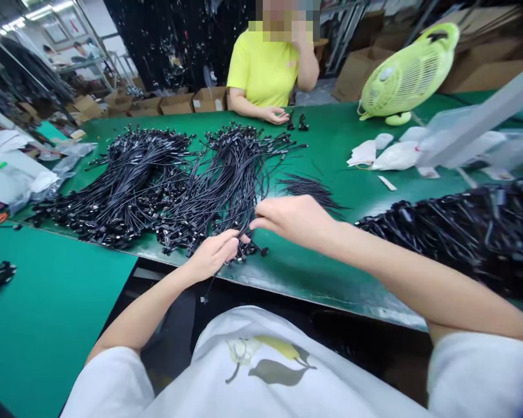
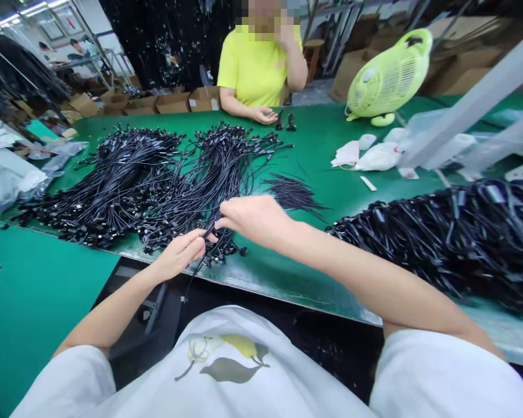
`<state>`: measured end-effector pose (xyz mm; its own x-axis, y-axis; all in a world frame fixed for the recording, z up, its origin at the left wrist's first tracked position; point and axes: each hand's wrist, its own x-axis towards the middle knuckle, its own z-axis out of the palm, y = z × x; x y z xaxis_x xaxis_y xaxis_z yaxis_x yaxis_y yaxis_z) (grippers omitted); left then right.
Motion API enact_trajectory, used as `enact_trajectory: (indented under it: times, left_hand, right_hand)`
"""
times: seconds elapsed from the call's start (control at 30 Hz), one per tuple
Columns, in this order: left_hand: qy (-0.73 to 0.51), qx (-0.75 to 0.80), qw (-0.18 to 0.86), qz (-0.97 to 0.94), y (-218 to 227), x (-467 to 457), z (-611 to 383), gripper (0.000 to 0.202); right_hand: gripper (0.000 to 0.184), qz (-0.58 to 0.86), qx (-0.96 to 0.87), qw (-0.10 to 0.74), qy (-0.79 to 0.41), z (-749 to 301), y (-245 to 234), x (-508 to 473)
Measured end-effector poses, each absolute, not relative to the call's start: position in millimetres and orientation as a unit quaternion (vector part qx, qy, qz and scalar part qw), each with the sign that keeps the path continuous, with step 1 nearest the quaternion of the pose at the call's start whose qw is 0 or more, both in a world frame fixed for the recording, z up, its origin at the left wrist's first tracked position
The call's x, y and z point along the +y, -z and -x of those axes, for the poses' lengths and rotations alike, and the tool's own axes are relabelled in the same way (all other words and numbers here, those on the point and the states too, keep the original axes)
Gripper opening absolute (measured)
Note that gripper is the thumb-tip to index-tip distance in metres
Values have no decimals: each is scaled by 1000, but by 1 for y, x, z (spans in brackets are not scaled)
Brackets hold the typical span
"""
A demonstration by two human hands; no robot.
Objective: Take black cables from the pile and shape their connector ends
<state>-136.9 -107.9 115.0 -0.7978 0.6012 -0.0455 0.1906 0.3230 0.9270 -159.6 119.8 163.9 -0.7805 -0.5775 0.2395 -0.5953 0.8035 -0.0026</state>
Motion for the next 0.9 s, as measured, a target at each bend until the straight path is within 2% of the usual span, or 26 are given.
enact_trajectory:
  times: [0.13, 0.23, 0.33, 0.4, 0.5, 0.57, 0.63, 0.73, 0.83, 0.9]
  left_hand:
    - [-658, 656, 321, -181, -124, -133, 145, 31]
    - [-822, 512, 237, -72, -137, -161, 151, 24]
    - [-880, 442, 176, -24, -148, -178, 155, 23]
    - [-880, 442, 172, -22, -148, -176, 158, 23]
    - [-837, 527, 141, -54, -138, -150, 161, 25]
    - [-758, 634, 102, -111, -126, -123, 160, 28]
    - [-655, 727, 80, -190, -115, -98, 154, 27]
    - [-573, 768, 126, -255, -104, -77, 142, 28]
    - [-660, 695, 180, -222, -103, -73, 139, 30]
    - [-741, 612, 204, -186, -107, -72, 141, 32]
  right_hand:
    - [34, -291, -943, 125, -101, 187, -147, 167]
    - [37, -292, -929, 100, -206, 194, -123, 201]
    - [37, -276, -915, 108, -272, 188, -105, 218]
    - [36, -252, -922, 153, -251, 175, -100, 215]
    - [31, -237, -946, 183, -123, 146, -100, 191]
    - [25, -296, -945, 123, -57, 127, -105, 167]
    - [23, -382, -921, 49, -65, 117, -114, 144]
    - [25, -407, -895, 46, -177, 124, -127, 129]
    - [24, -323, -872, 108, -351, 142, -128, 132]
    - [33, -259, -834, 131, -469, 150, -117, 133]
